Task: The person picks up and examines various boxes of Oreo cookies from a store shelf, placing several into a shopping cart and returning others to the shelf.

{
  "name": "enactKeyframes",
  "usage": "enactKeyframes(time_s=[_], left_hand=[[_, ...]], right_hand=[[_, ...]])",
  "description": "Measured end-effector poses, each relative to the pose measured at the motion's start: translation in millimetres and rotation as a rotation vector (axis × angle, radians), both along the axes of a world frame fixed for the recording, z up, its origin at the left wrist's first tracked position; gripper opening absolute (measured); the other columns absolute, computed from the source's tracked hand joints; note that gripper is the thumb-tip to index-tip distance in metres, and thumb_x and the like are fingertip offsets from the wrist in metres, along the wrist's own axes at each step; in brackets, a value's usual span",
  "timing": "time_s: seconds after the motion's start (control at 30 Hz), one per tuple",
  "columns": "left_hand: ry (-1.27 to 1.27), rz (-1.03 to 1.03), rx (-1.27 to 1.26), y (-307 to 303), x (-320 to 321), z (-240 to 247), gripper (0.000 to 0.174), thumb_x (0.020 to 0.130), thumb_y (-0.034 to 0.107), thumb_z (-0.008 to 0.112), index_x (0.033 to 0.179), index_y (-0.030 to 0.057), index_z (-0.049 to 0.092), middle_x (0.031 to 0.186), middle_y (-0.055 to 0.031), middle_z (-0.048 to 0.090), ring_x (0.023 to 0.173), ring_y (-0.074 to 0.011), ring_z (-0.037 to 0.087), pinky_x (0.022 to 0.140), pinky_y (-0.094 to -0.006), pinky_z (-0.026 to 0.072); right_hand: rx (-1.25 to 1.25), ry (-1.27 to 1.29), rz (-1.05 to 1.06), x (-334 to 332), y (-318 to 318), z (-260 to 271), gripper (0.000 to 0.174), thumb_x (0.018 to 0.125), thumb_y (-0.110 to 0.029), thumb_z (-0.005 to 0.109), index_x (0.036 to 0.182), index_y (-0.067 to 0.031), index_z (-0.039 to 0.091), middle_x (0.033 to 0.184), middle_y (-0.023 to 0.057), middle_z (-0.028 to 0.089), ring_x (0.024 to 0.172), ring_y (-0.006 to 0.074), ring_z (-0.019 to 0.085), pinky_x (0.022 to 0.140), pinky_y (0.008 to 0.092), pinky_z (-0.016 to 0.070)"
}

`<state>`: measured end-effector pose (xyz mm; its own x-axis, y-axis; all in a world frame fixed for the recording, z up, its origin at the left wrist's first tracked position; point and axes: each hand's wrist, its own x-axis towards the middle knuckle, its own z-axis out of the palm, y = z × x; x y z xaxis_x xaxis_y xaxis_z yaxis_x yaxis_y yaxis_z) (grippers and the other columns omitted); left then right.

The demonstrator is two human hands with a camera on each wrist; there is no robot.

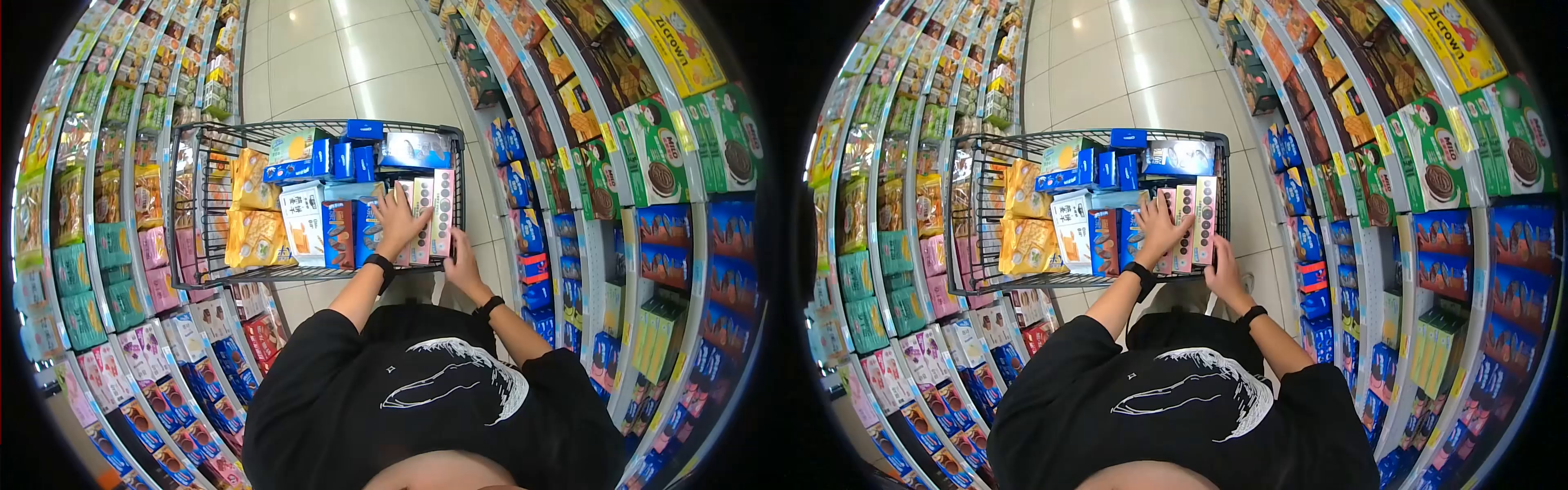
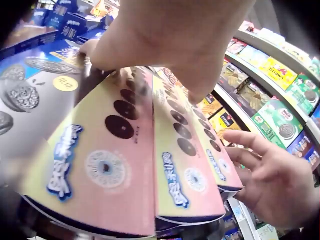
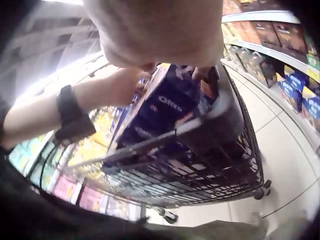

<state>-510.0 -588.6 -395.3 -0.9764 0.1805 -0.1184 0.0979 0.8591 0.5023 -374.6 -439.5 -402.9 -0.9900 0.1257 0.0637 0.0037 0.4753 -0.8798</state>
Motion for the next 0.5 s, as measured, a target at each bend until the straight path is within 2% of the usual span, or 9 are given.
enactKeyframes(time_s=[0.03,0.1,0.13,0.23,0.27,0.3,0.37,0.43,0.5], left_hand=[[-0.003,-0.010,0.000,1.5,-1.2,7.2,0.108,0.071,0.059,0.070,0.145,-0.0064,0.026,0.136,-0.0286,0.038,0.136,-0.0478,0.021,0.107,-0.0667,0.0109],[-0.023,-0.076,-0.066,5.2,-1.0,17.8,0.113,0.067,0.060,0.073,0.143,-0.0088,0.026,0.132,-0.0315,0.040,0.135,-0.0485,0.023,0.106,-0.0660,0.0156],[0.092,-0.080,-0.139,8.2,-1.1,15.3,0.117,0.063,0.062,0.076,0.142,-0.0103,0.028,0.121,-0.0309,0.049,0.124,-0.0466,0.038,0.102,-0.0608,0.0249],[0.005,-0.099,-0.108,7.3,-10.3,17.7,0.118,0.061,0.062,0.077,0.141,-0.0118,0.030,0.108,-0.0264,0.055,0.108,-0.0426,0.049,0.097,-0.0549,0.0312],[0.093,-0.115,-0.123,6.2,-11.5,18.1,0.118,0.060,0.058,0.079,0.139,-0.0137,0.031,0.100,-0.0220,0.058,0.095,-0.0370,0.053,0.091,-0.0492,0.0366],[0.094,-0.121,-0.121,2.5,-12.5,18.0,0.118,0.060,0.058,0.079,0.139,-0.0137,0.031,0.100,-0.0220,0.058,0.095,-0.0370,0.053,0.091,-0.0492,0.0366],[0.018,-0.126,-0.009,-3.9,-14.0,17.4,0.117,0.059,0.053,0.082,0.139,-0.0146,0.030,0.099,-0.0211,0.058,0.095,-0.0350,0.054,0.089,-0.0471,0.0392],[0.003,-0.140,0.000,-4.1,-9.3,23.6,0.114,0.060,0.044,0.085,0.139,-0.0158,0.028,0.102,-0.0218,0.057,0.093,-0.0346,0.054,0.085,-0.0436,0.0427],[0.100,-0.147,0.196,-1.8,-2.1,25.0,0.111,0.064,0.039,0.084,0.140,-0.0154,0.026,0.103,-0.0235,0.057,0.087,-0.0359,0.057,0.081,-0.0417,0.0485]], right_hand=[[0.000,-0.003,-0.010,-7.0,-0.2,-13.1,0.063,0.078,-0.005,0.060,0.137,0.0008,0.037,0.131,0.0265,0.045,0.121,0.0414,0.047,0.102,0.0441,0.0406],[-0.445,-0.292,-0.154,-21.0,0.1,-27.9,0.059,0.081,-0.010,0.062,0.134,0.0030,0.038,0.125,0.0244,0.051,0.117,0.0390,0.052,0.098,0.0429,0.0427],[-0.444,-0.296,-0.166,-28.3,-0.4,-27.2,0.059,0.081,-0.010,0.062,0.134,0.0030,0.038,0.125,0.0244,0.051,0.117,0.0390,0.052,0.098,0.0429,0.0427],[-0.304,-0.166,-0.064,-29.3,-2.6,-34.5,0.064,0.083,-0.014,0.066,0.135,0.0050,0.034,0.122,0.0233,0.053,0.114,0.0359,0.054,0.098,0.0419,0.0426],[-0.297,-0.169,-0.070,-28.0,-3.8,-40.2,0.066,0.085,-0.011,0.065,0.138,0.0043,0.031,0.125,0.0200,0.052,0.117,0.0289,0.052,0.099,0.0381,0.0418],[-0.289,-0.168,-0.076,-27.1,-4.3,-47.3,0.068,0.086,-0.009,0.065,0.141,0.0036,0.027,0.128,0.0167,0.050,0.119,0.0219,0.050,0.100,0.0343,0.0410],[-0.273,-0.158,-0.094,-20.3,-4.9,-60.0,0.071,0.086,-0.010,0.066,0.142,0.0042,0.024,0.128,0.0159,0.049,0.120,0.0221,0.049,0.101,0.0349,0.0409],[-0.327,-0.109,-0.155,-17.6,-8.9,-55.2,0.076,0.079,-0.011,0.071,0.139,0.0055,0.027,0.128,0.0238,0.047,0.116,0.0319,0.053,0.099,0.0408,0.0420],[-0.358,-0.112,-0.152,-13.9,-6.9,-45.8,0.085,0.077,-0.009,0.074,0.142,0.0047,0.021,0.130,0.0216,0.045,0.120,0.0287,0.051,0.100,0.0389,0.0424]])
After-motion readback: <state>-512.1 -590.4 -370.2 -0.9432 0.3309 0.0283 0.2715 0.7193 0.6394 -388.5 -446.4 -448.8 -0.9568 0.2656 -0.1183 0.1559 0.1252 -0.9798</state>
